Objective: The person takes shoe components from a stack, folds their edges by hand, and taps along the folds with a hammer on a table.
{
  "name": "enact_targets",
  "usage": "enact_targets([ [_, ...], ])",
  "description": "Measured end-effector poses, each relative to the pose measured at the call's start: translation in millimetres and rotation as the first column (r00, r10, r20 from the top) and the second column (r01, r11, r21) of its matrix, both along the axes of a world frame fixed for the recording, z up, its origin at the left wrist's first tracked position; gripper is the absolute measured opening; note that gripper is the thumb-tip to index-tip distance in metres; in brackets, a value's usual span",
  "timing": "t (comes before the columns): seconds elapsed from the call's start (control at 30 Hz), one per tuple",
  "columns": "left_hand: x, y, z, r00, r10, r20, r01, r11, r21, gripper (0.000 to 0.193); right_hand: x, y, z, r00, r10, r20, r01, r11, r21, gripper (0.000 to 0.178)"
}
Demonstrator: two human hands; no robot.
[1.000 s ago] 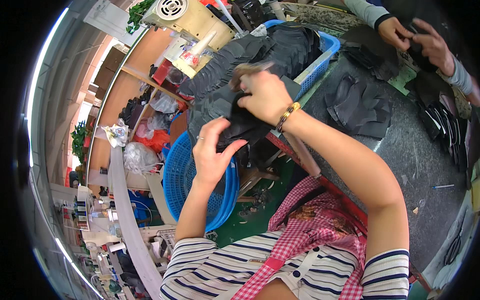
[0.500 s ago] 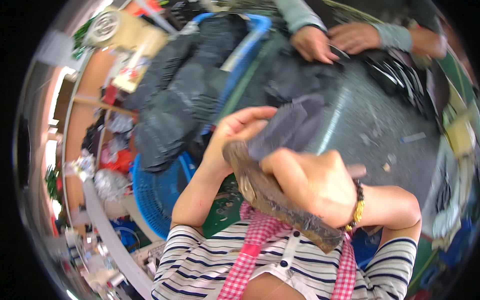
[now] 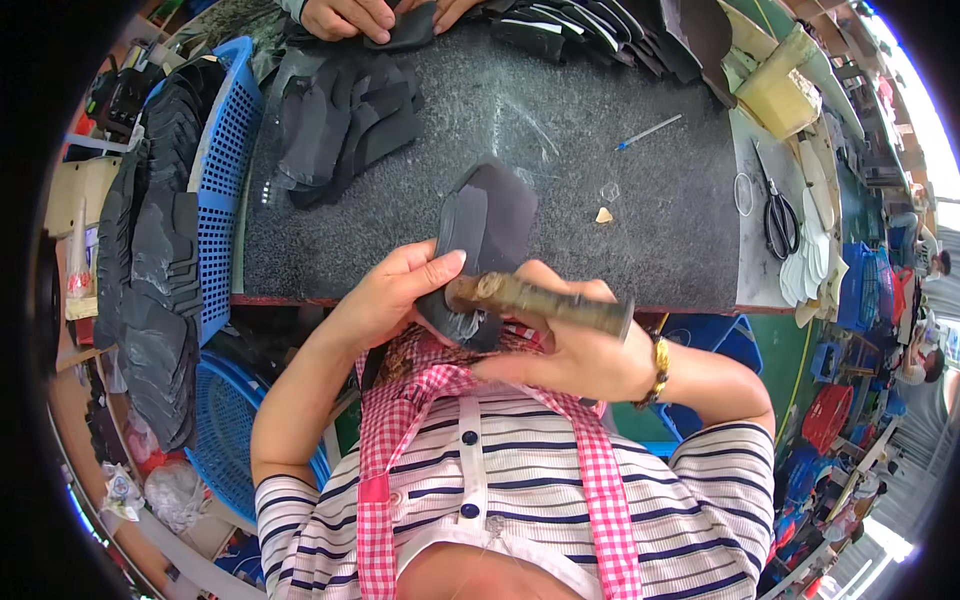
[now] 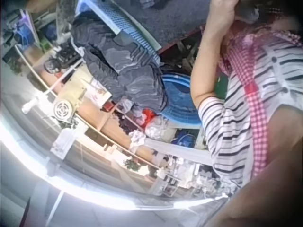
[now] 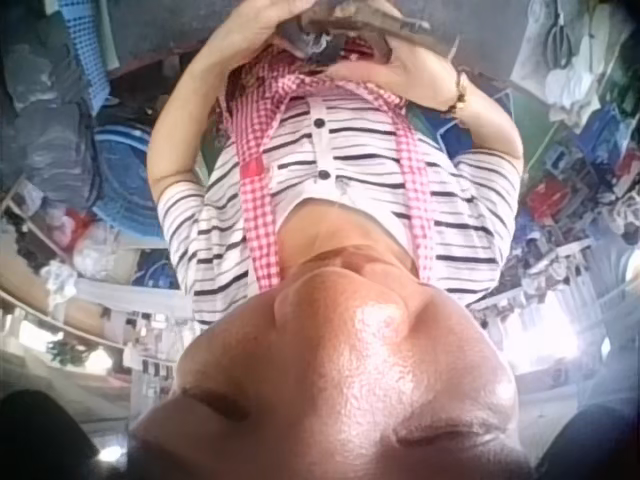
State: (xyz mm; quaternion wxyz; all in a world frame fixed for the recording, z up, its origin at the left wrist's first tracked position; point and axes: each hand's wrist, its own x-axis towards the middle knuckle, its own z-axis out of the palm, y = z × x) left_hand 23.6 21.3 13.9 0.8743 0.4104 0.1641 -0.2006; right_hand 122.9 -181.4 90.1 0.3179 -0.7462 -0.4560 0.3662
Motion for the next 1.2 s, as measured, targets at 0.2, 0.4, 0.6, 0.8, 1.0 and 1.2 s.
enact_targets([
  [0.2, -2.9, 11.3, 5.4, 0.897, -0.377, -0.229, 0.431, 0.640, 0.636, 0.028, 31.6, 0.4, -27.4, 0.991, -0.009, 0.132, -0.002, 0.996, 0.089, 0.021],
  [0.4, 16.4, 19.8, 21.8, 0.938, -0.346, -0.010, 0.093, 0.222, 0.971, 0.022, 29.9, 13.8, -27.3, 0.951, 0.136, 0.280, -0.121, 0.990, -0.070, 0.027],
  [0.6, 13.8, 10.7, -1.8, 0.951, -0.230, 0.208, -0.164, 0.200, 0.966, 0.014, 30.8, 13.5, -23.7, 0.978, 0.114, 0.177, -0.100, 0.991, -0.085, 0.020],
  [0.8, -1.1, 4.8, -19.7, 0.778, -0.475, 0.411, -0.529, -0.143, 0.836, 0.014, 55.1, 19.6, -19.8, 0.942, 0.138, 0.306, -0.171, 0.982, 0.085, 0.024],
  [1.0, -2.9, 7.2, -21.0, 0.730, -0.547, 0.409, -0.575, -0.169, 0.801, 0.020, 54.3, 33.8, -23.9, 0.922, 0.144, 0.359, -0.170, 0.985, 0.041, 0.015],
  [1.2, -5.9, 3.4, -19.8, 0.778, -0.397, 0.486, -0.586, -0.179, 0.791, 0.023, 48.7, 34.7, -31.0, 0.882, 0.263, 0.392, -0.212, 0.963, -0.168, 0.021],
])
